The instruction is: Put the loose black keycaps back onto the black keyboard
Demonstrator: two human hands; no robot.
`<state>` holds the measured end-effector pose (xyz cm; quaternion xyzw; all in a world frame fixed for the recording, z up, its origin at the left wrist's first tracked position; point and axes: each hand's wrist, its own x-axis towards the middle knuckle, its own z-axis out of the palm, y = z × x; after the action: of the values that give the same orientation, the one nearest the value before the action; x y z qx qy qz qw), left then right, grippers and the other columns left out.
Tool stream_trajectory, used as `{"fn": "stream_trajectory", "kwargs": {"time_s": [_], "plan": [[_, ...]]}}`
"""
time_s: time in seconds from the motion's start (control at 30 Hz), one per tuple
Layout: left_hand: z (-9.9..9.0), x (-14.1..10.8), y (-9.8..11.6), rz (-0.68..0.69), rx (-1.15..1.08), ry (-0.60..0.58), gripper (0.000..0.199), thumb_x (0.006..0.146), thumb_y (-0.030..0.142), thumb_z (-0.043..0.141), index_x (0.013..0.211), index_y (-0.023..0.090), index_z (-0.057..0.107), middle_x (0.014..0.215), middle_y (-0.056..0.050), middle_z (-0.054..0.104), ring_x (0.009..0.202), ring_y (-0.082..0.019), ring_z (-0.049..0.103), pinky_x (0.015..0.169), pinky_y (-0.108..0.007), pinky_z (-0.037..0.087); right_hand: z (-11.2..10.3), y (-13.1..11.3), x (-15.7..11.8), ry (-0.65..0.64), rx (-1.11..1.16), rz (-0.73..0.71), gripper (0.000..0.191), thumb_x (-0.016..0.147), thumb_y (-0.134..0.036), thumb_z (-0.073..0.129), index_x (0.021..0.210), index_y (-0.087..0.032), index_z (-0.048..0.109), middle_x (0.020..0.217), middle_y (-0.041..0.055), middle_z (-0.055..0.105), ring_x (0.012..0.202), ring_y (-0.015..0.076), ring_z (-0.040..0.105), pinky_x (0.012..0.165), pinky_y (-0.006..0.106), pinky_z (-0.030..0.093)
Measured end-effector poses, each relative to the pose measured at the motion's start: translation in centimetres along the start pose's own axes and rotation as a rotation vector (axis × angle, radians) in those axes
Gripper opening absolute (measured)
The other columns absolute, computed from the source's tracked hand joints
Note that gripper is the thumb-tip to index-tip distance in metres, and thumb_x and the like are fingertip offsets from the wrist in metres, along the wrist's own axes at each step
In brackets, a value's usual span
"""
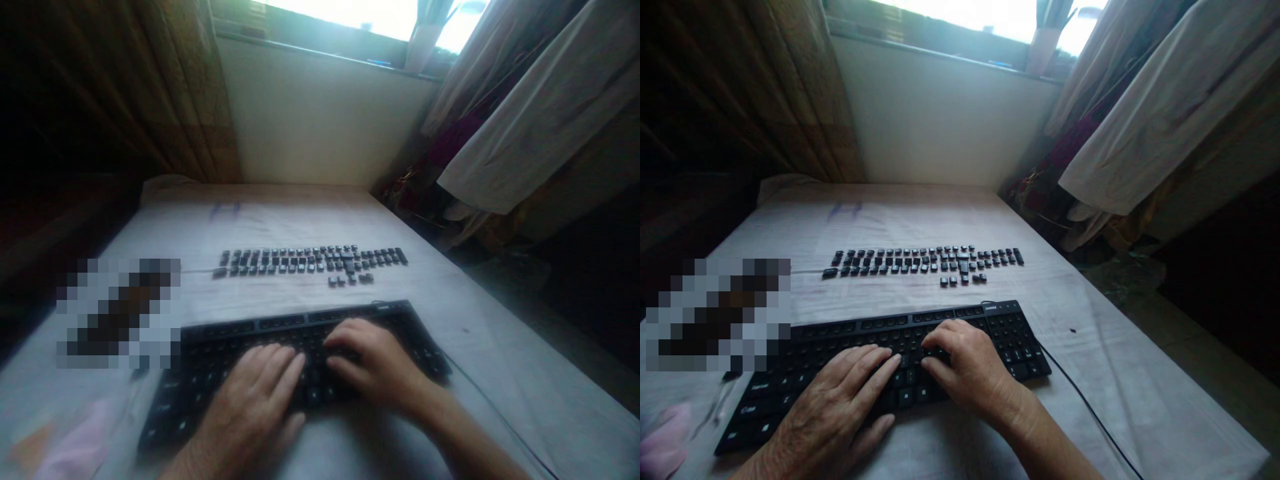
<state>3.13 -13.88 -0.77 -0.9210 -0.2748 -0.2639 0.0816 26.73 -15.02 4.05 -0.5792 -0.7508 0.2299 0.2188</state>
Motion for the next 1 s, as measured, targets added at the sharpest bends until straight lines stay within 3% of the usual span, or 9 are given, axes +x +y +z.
{"fn": "stream_trajectory", "kwargs": {"time_s": [0.17,1.0], "plan": [[0.2,0.7,0.9,0.021,-0.070,0.032,0.036,0.094,0.033,0.048,0.122,0.015,0.061,0.116,-0.009,0.066,0.111,-0.025,0.057,0.103,-0.040,0.040,0.6,-0.3,0.4,-0.038,-0.056,0.001,0.015,0.078,-0.015,0.069,0.091,-0.019,0.073,0.093,0.0051,0.072,0.088,0.0205,0.065,0.081,0.032,0.050],[0.5,1.3,0.7,0.054,-0.080,-0.026,0.036,0.096,0.034,0.049,0.123,0.013,0.061,0.118,-0.009,0.065,0.110,-0.025,0.056,0.103,-0.041,0.037,1.2,0.3,0.5,-0.052,0.030,0.047,0.014,0.077,-0.014,0.070,0.087,-0.021,0.076,0.088,0.0036,0.074,0.085,0.0186,0.067,0.079,0.028,0.051]]}}
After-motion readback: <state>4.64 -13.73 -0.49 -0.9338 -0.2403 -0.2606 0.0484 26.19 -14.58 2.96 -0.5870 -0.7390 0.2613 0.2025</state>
